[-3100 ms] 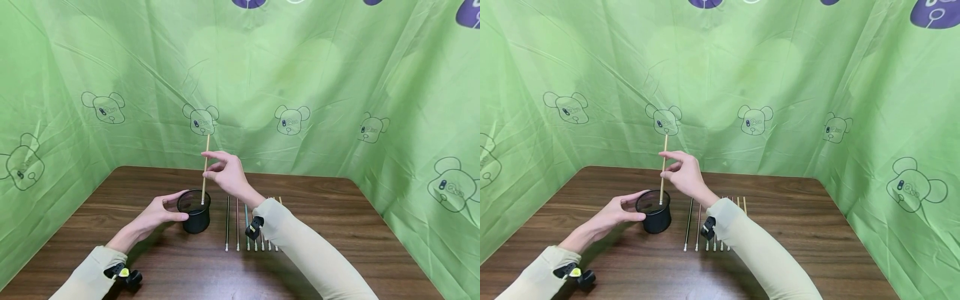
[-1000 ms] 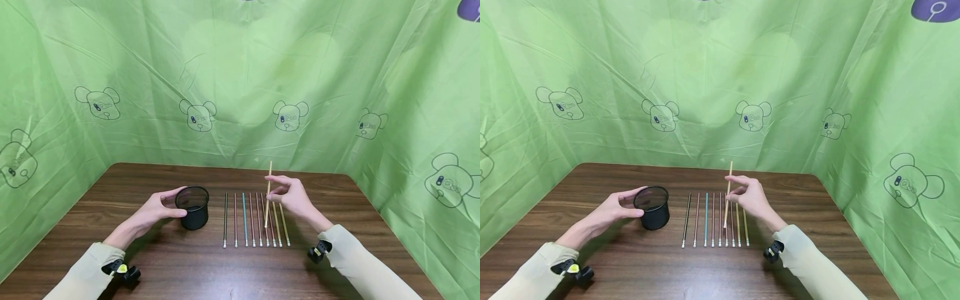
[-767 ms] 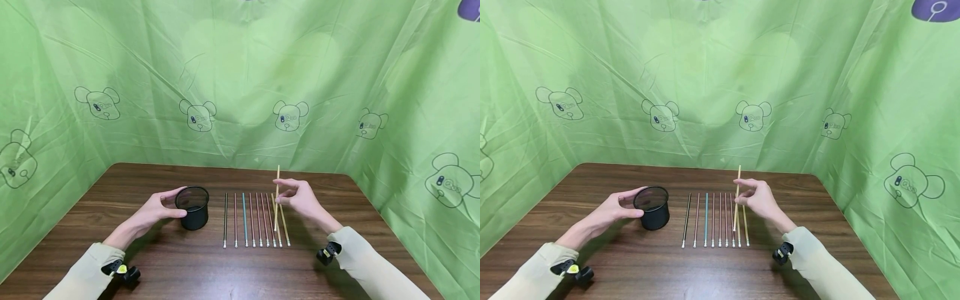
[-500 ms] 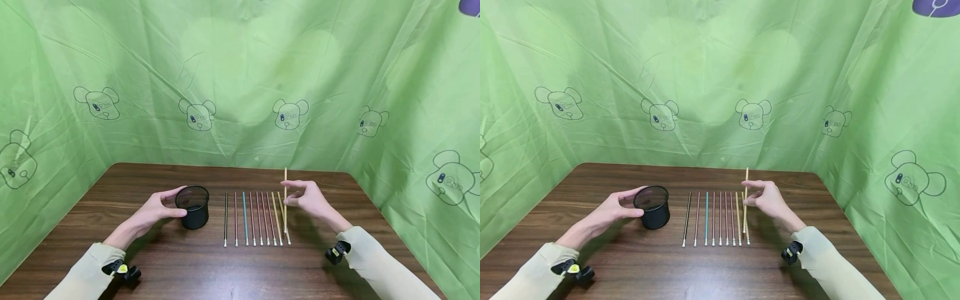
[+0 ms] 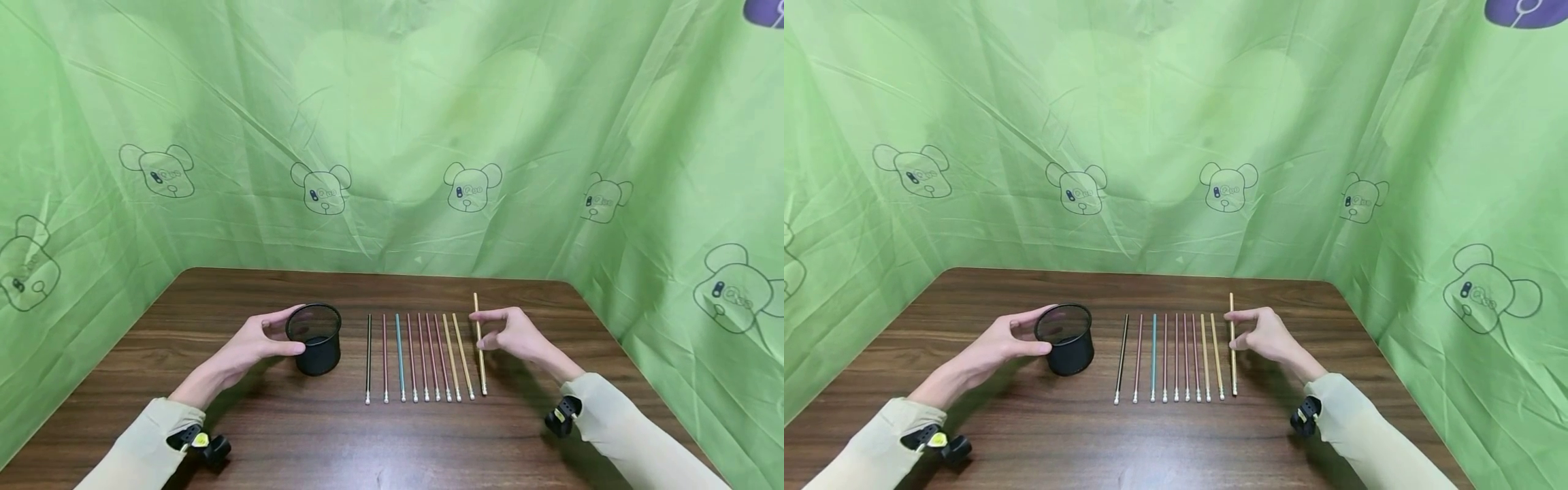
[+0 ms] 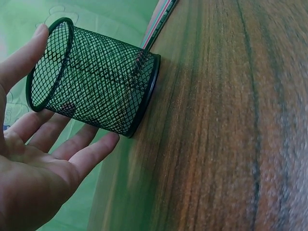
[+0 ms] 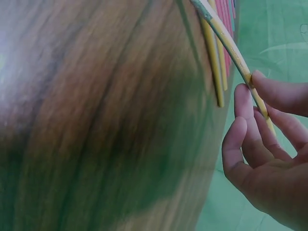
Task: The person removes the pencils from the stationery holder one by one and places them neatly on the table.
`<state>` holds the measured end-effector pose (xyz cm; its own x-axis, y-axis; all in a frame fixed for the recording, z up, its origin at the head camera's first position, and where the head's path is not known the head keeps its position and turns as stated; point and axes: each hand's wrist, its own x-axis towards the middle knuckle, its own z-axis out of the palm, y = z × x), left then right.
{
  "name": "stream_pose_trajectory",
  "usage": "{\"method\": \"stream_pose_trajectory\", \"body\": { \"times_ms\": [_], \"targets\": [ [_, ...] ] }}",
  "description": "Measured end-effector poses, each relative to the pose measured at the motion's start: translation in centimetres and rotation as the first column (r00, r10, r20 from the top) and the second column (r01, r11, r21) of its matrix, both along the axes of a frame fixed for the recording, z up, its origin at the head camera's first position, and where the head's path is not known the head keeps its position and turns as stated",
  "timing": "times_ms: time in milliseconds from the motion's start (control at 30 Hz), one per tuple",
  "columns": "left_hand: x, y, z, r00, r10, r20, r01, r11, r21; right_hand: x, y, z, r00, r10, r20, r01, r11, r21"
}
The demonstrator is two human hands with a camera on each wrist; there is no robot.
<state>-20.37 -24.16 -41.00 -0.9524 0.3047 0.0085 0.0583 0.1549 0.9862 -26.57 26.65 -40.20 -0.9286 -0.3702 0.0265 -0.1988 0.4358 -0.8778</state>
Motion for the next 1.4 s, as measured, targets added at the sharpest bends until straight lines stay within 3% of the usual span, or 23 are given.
{"method": "stream_pose_trajectory", "body": {
  "times_ms": [833,1200,1400],
  "targets": [
    [0.0,0.0,-0.2,1.0,0.016,0.023,-0.016,1.0,0.004,-1.0,-0.9,-1.7,0.999,-0.03,0.032,0.024,0.984,0.174],
    [0.0,0.0,-0.2,1.0,0.011,0.026,-0.011,1.0,0.018,-1.2,-1.4,-1.6,0.997,-0.055,0.058,0.04,0.973,0.226],
    [-0.1,-0.1,-0.2,1.0,0.009,0.024,-0.01,1.0,0.017,-1.4,-1.5,-1.4,0.999,-0.029,0.046,0.015,0.963,0.27]
  ]
}}
